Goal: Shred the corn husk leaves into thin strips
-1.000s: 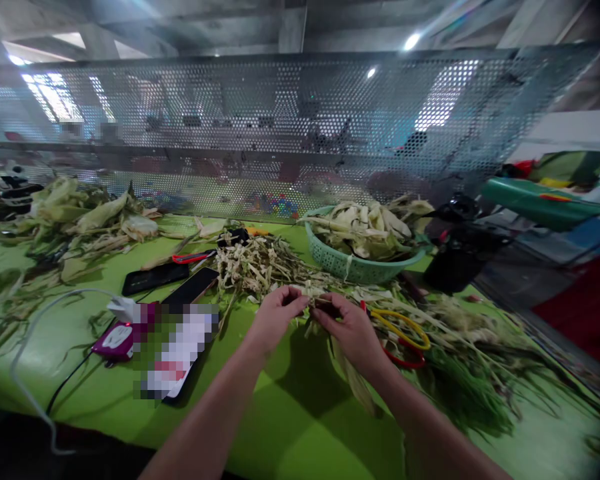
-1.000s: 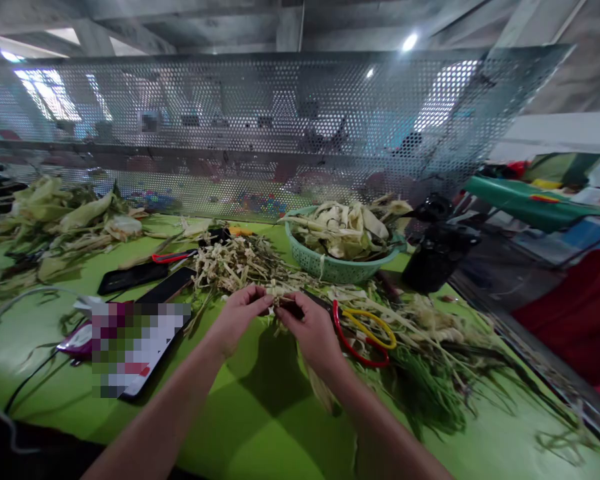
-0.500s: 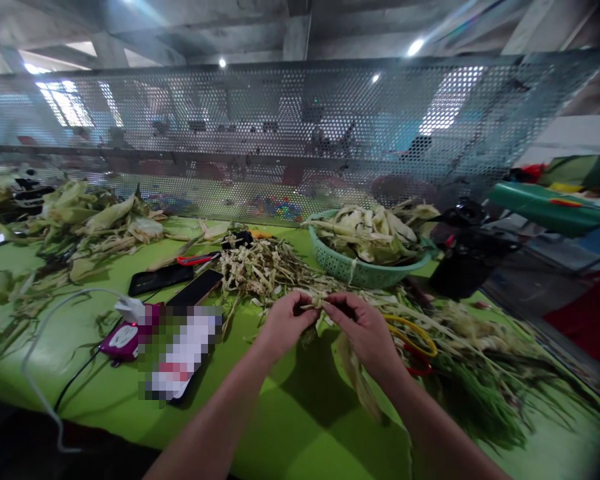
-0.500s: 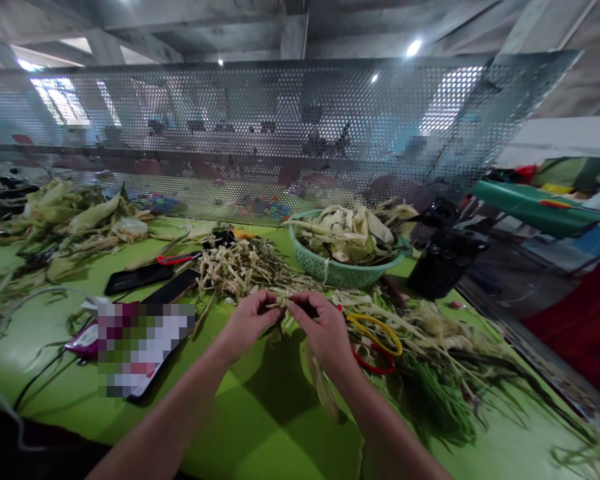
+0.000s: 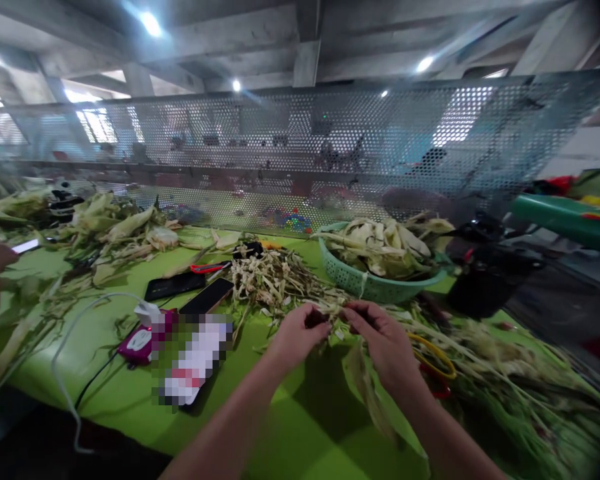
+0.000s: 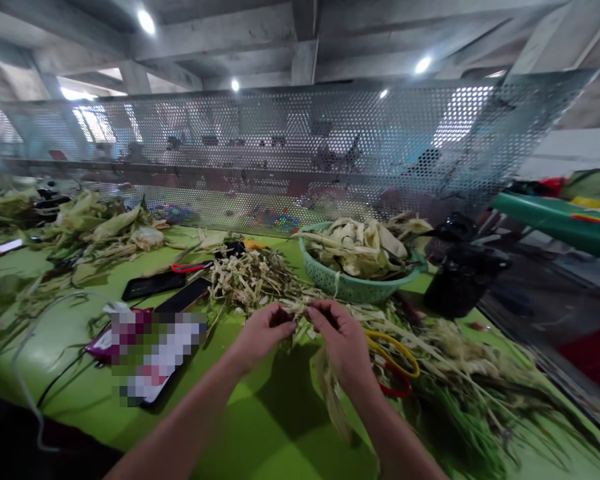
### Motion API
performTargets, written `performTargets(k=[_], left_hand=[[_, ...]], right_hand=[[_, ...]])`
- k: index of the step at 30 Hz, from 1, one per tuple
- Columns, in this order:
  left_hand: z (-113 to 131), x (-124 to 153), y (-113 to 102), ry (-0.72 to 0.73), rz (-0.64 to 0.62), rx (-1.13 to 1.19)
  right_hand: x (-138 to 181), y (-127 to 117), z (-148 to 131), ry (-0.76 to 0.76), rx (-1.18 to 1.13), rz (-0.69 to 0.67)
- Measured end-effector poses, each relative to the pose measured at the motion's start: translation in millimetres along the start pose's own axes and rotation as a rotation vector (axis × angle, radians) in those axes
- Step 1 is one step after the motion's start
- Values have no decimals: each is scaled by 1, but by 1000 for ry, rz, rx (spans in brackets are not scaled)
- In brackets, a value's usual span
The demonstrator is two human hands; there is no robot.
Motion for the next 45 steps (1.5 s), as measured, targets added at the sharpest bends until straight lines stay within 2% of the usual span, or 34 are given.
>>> performTargets(k=[2,6,8,10,14,19,25,29,34,39,42,45], left_hand=[[1,-2,-7,-20,84,-16],[8,-8,-28,-15,338,1],[12,-12,-38,1,477,90],[17,-16,-45,7,538,151],[26,-20,-43,-51,475,206],[28,-20,-19,-61,298,231],[22,-31,3,-1,139,169],[14,-36,7,-6,79,98],[-3,-33,8,-60,119,68],[-18,-27,7,-23,34,-10],[-22,-24,7,-8,2,-155],[-19,-20,13,57,-37,-434]], right_hand=[[-2,-4,-2,6,-3,22],[-9,-15,-4,21,-61,55],[-14,-21,-4,18,-93,61],[-17,-26,-4,12,-100,65],[-16,-25,-3,19,-71,13],[-14,-10,-10,9,-39,-126],[-39,10,-33,-14,27,-357],[-52,8,-35,15,-36,-411],[-58,1,-22,40,-100,-428],[-58,1,-4,64,-28,-381],[-56,3,4,19,25,-319],[-55,5,10,-29,71,-260]])
Point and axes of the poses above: each hand's wrist, its own x-axis away from the middle knuckle, its own y-axis out of the palm, z = x × y, the point moved 3 cm from there along -x, towards the middle knuckle, and after that the axes turned 15 degrees about y, right-handed, at the moved point
